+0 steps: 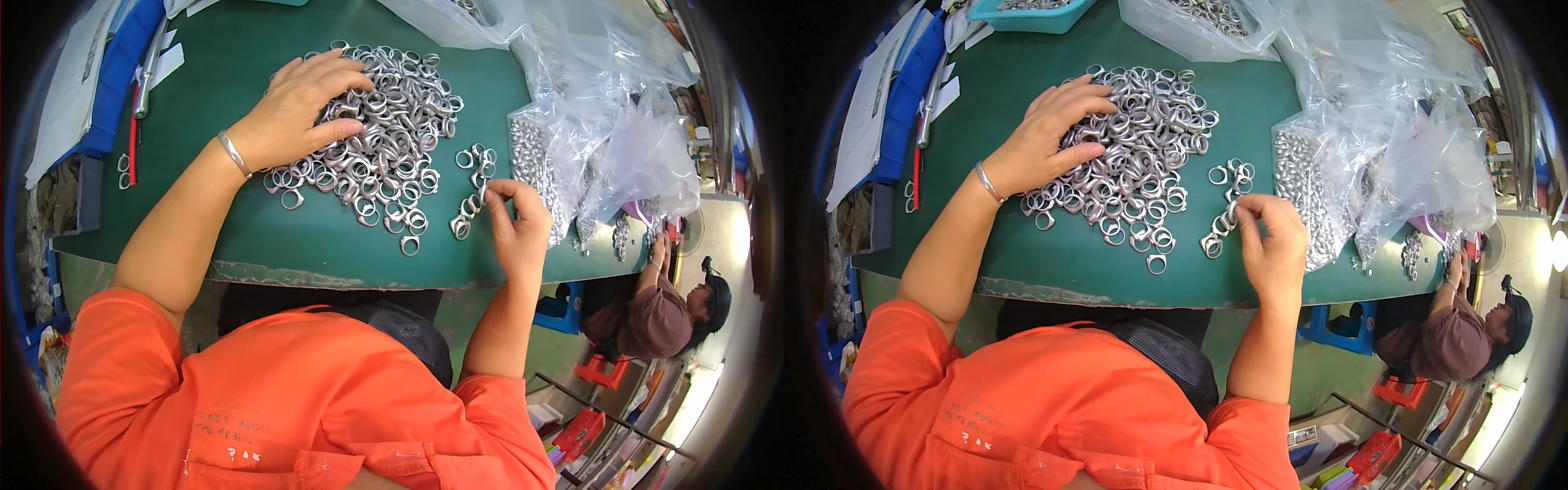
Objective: The person picks up small metal rings from a pile on a workbench and handles them one by one to sort them.
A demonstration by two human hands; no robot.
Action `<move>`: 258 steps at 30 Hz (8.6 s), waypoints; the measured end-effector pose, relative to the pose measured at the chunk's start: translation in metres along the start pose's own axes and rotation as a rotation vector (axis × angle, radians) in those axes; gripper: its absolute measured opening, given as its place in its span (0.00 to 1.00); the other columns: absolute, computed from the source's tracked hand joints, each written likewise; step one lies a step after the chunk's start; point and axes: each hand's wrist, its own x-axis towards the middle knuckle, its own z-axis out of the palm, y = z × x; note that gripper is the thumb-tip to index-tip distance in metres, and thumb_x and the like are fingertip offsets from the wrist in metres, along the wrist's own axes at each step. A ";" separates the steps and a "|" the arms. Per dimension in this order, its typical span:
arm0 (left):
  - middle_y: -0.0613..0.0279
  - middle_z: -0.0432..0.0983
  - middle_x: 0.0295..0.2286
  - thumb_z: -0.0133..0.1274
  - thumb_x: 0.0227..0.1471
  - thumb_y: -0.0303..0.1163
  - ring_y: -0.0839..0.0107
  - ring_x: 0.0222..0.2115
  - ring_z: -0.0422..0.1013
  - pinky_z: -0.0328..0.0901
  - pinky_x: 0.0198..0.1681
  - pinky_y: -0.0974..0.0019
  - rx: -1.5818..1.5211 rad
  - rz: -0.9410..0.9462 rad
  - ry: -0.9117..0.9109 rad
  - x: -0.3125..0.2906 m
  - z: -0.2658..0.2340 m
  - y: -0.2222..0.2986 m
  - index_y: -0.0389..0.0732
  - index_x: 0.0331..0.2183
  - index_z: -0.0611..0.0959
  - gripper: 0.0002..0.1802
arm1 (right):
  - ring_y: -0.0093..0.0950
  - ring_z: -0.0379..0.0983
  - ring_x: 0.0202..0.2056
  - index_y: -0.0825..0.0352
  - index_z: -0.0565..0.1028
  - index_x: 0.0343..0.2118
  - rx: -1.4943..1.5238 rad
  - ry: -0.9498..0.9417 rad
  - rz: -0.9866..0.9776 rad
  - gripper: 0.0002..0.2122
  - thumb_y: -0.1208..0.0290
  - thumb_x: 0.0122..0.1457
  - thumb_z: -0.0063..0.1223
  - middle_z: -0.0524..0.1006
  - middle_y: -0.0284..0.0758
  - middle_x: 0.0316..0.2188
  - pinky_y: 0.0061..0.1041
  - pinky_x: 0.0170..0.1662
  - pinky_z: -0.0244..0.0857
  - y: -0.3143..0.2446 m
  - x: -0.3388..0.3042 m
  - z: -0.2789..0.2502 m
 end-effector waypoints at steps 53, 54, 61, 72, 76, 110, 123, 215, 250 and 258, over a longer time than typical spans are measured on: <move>0.59 0.66 0.56 0.59 0.51 0.39 0.53 0.62 0.55 0.45 0.65 0.49 -0.050 0.003 0.024 0.002 0.002 0.005 0.48 0.49 0.75 0.23 | 0.35 0.71 0.32 0.64 0.78 0.29 -0.116 -0.061 -0.341 0.07 0.80 0.45 0.62 0.76 0.33 0.29 0.32 0.37 0.63 -0.020 0.027 0.045; 0.59 0.66 0.56 0.59 0.51 0.38 0.53 0.62 0.54 0.45 0.65 0.49 -0.051 0.010 0.031 0.002 0.002 0.005 0.48 0.49 0.75 0.23 | 0.34 0.72 0.31 0.64 0.78 0.28 -0.090 -0.036 -0.335 0.07 0.80 0.45 0.62 0.77 0.33 0.29 0.32 0.37 0.63 -0.018 0.024 0.043; 0.59 0.67 0.56 0.59 0.51 0.38 0.52 0.62 0.55 0.46 0.65 0.49 -0.023 -0.012 0.027 -0.002 0.001 0.000 0.48 0.49 0.75 0.23 | 0.32 0.73 0.30 0.64 0.78 0.28 0.022 0.074 -0.335 0.08 0.81 0.43 0.62 0.78 0.31 0.29 0.31 0.36 0.62 -0.014 0.017 0.024; 0.58 0.67 0.56 0.59 0.51 0.38 0.52 0.62 0.55 0.45 0.65 0.49 -0.041 -0.006 0.019 0.000 0.002 0.003 0.48 0.49 0.75 0.23 | 0.37 0.73 0.31 0.66 0.76 0.28 0.088 -0.097 -0.341 0.08 0.82 0.45 0.62 0.78 0.36 0.28 0.32 0.36 0.66 -0.036 0.045 0.050; 0.58 0.66 0.56 0.59 0.51 0.40 0.52 0.62 0.55 0.45 0.64 0.48 -0.053 -0.002 0.038 -0.002 0.003 0.002 0.48 0.49 0.75 0.23 | 0.31 0.74 0.29 0.67 0.76 0.28 0.134 -0.102 -0.196 0.07 0.82 0.45 0.62 0.78 0.34 0.27 0.28 0.32 0.67 -0.031 0.039 0.039; 0.58 0.66 0.56 0.58 0.51 0.44 0.50 0.62 0.55 0.45 0.64 0.46 -0.036 -0.025 -0.009 0.002 -0.001 0.005 0.48 0.49 0.76 0.24 | 0.32 0.76 0.27 0.72 0.77 0.30 0.198 -0.173 0.152 0.05 0.80 0.50 0.58 0.78 0.40 0.27 0.28 0.33 0.70 -0.027 0.064 0.045; 0.55 0.67 0.55 0.59 0.50 0.39 0.50 0.62 0.55 0.47 0.63 0.48 -0.036 -0.016 -0.008 0.004 -0.004 0.004 0.47 0.49 0.76 0.23 | 0.18 0.74 0.24 0.75 0.79 0.34 0.721 -0.403 0.646 0.09 0.79 0.51 0.52 0.79 0.32 0.24 0.16 0.27 0.66 -0.014 0.071 0.016; 0.57 0.66 0.56 0.59 0.50 0.41 0.50 0.63 0.53 0.45 0.64 0.48 -0.046 -0.035 -0.023 0.003 -0.003 0.008 0.48 0.49 0.76 0.23 | 0.23 0.75 0.28 0.75 0.79 0.38 0.523 -0.093 0.460 0.09 0.80 0.54 0.55 0.80 0.33 0.28 0.19 0.34 0.68 0.005 0.069 0.029; 0.57 0.66 0.55 0.58 0.51 0.42 0.50 0.62 0.55 0.47 0.63 0.49 -0.032 -0.011 -0.025 0.005 -0.004 0.006 0.47 0.49 0.76 0.24 | 0.41 0.72 0.34 0.71 0.80 0.34 -0.020 -0.315 -0.012 0.09 0.74 0.49 0.63 0.75 0.41 0.28 0.34 0.38 0.66 0.004 0.084 0.024; 0.57 0.67 0.55 0.57 0.51 0.42 0.50 0.62 0.55 0.47 0.63 0.50 -0.031 -0.005 -0.021 0.005 -0.004 0.006 0.47 0.49 0.76 0.24 | 0.18 0.76 0.32 0.73 0.80 0.33 0.504 -0.483 0.305 0.05 0.83 0.53 0.58 0.81 0.33 0.30 0.20 0.37 0.70 0.016 0.083 0.004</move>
